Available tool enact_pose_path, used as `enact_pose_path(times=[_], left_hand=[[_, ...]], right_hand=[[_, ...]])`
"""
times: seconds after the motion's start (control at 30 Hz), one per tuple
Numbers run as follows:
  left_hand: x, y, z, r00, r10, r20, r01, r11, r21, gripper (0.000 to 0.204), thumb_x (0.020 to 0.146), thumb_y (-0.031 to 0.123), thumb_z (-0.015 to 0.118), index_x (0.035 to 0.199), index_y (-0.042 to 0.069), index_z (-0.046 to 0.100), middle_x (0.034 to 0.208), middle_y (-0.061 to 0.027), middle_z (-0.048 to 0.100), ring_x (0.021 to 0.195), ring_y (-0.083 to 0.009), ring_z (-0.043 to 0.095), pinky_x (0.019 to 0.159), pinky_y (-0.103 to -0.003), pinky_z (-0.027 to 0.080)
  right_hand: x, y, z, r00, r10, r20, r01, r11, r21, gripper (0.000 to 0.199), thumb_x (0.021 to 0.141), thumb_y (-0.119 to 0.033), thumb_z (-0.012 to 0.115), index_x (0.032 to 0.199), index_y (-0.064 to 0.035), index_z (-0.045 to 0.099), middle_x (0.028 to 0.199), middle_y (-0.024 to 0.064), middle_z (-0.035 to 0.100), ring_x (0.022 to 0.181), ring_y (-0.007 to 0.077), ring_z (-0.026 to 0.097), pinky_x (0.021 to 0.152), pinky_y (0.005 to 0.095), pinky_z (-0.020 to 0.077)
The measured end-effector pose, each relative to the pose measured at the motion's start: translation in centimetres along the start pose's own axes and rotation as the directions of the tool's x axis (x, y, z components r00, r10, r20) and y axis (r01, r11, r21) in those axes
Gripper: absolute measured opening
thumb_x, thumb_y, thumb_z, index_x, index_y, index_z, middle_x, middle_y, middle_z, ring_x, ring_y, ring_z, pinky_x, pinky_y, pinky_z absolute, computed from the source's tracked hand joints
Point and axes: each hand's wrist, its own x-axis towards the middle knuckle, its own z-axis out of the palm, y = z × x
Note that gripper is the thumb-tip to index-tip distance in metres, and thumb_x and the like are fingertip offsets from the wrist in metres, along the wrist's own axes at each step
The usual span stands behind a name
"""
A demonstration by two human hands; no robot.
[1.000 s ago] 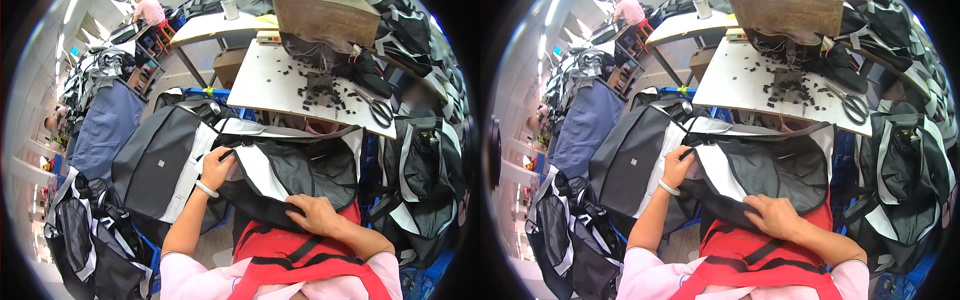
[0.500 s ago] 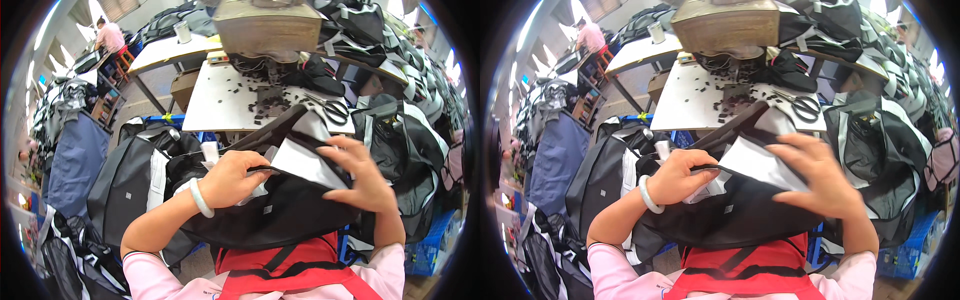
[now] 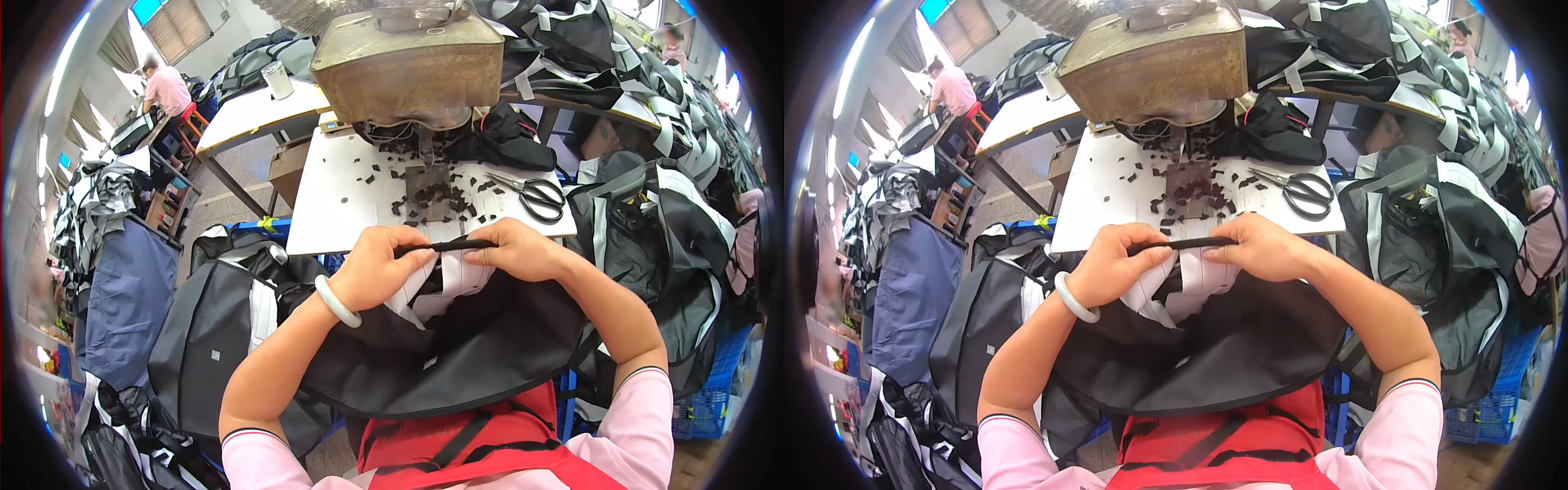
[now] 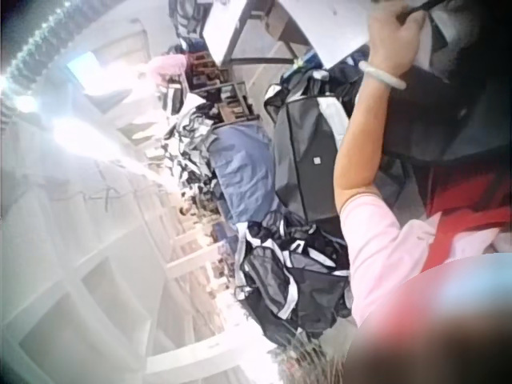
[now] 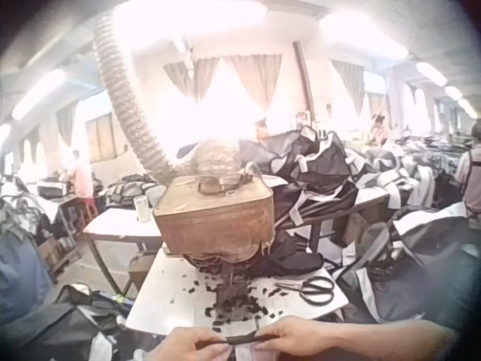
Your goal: The recorder is assembling and sewing components of black and gray bags at an industrial workstation.
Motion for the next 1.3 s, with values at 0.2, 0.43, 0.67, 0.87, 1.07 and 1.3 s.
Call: enact_pose_path(times=[0.2, 0.43, 0.67, 0.87, 1.07, 1.3], left_hand=[[4.8, -1.9, -0.9, 0.989, -0.149, -0.007, 0.148, 0.986, -0.071, 0.016, 0.087, 0.011, 0.067, 0.093, -0.004, 0.07, 0.078, 0.0003, 0.066, 0.074, -0.0071, 0.055, 0.07, -0.024, 0.046], [8.7, -5.3, -1.5, 0.97, -0.23, -0.074, 0.22, 0.967, -0.127, 0.023, 0.084, 0.016, 0.069, 0.094, -0.005, 0.071, 0.079, -0.006, 0.069, 0.074, -0.0112, 0.059, 0.071, -0.027, 0.048], [10.1, -6.7, -2.0, 0.95, -0.305, -0.063, 0.292, 0.943, -0.161, 0.021, 0.087, 0.012, 0.069, 0.098, -0.006, 0.071, 0.085, -0.0018, 0.067, 0.079, -0.0078, 0.057, 0.074, -0.023, 0.046], [11.4, -7.9, -2.4, 0.957, -0.271, -0.105, 0.245, 0.947, -0.208, 0.023, 0.083, 0.013, 0.07, 0.096, -0.006, 0.072, 0.08, -0.0046, 0.068, 0.075, -0.01, 0.057, 0.07, -0.025, 0.046], [11.5, -6.9, -2.5, 0.952, -0.299, -0.067, 0.281, 0.939, -0.198, 0.022, 0.086, 0.01, 0.068, 0.102, -0.006, 0.07, 0.09, -0.0044, 0.068, 0.083, -0.0091, 0.058, 0.079, -0.023, 0.045], [6.8, -7.5, -6.6, 0.928, -0.317, -0.196, 0.257, 0.925, -0.279, 0.028, 0.09, 0.014, 0.066, 0.109, -0.005, 0.065, 0.092, -0.0026, 0.067, 0.084, -0.0093, 0.058, 0.079, -0.024, 0.046]], right_hand=[[3.5, 1.9, -2.9, 0.997, -0.025, -0.073, 0.018, 0.994, -0.107, 0.033, 0.09, -0.024, 0.063, 0.109, 0.0033, 0.066, 0.079, 0.0063, 0.063, 0.078, 0.0112, 0.052, 0.076, 0.0294, 0.0448], [7.4, 3.7, -5.4, 0.998, 0.034, -0.046, -0.038, 0.996, -0.076, 0.035, 0.089, -0.025, 0.065, 0.111, 0.0023, 0.065, 0.086, 0.0095, 0.067, 0.083, 0.0111, 0.055, 0.079, 0.0308, 0.0453], [10.0, 5.4, -6.2, 0.999, 0.04, -0.022, -0.043, 0.988, -0.15, 0.037, 0.088, -0.028, 0.067, 0.112, 0.0009, 0.067, 0.089, 0.0099, 0.068, 0.087, 0.0138, 0.058, 0.084, 0.0319, 0.0453], [11.4, 5.3, -7.5, 0.999, 0.027, 0.028, -0.026, 0.999, -0.036, 0.038, 0.088, -0.026, 0.069, 0.115, 0.0003, 0.067, 0.096, 0.0062, 0.068, 0.092, 0.0122, 0.057, 0.085, 0.0306, 0.0449], [10.9, 4.9, -8.0, 0.995, 0.089, 0.036, -0.089, 0.996, 0.008, 0.04, 0.088, -0.026, 0.07, 0.115, 0.003, 0.066, 0.092, 0.0008, 0.065, 0.088, 0.0094, 0.053, 0.079, 0.0283, 0.0444], [5.8, 6.2, -8.8, 0.979, 0.08, -0.189, -0.128, 0.958, -0.256, 0.035, 0.09, -0.027, 0.063, 0.101, 0.0053, 0.065, 0.083, 0.01, 0.064, 0.079, 0.0151, 0.054, 0.074, 0.0318, 0.0454]])
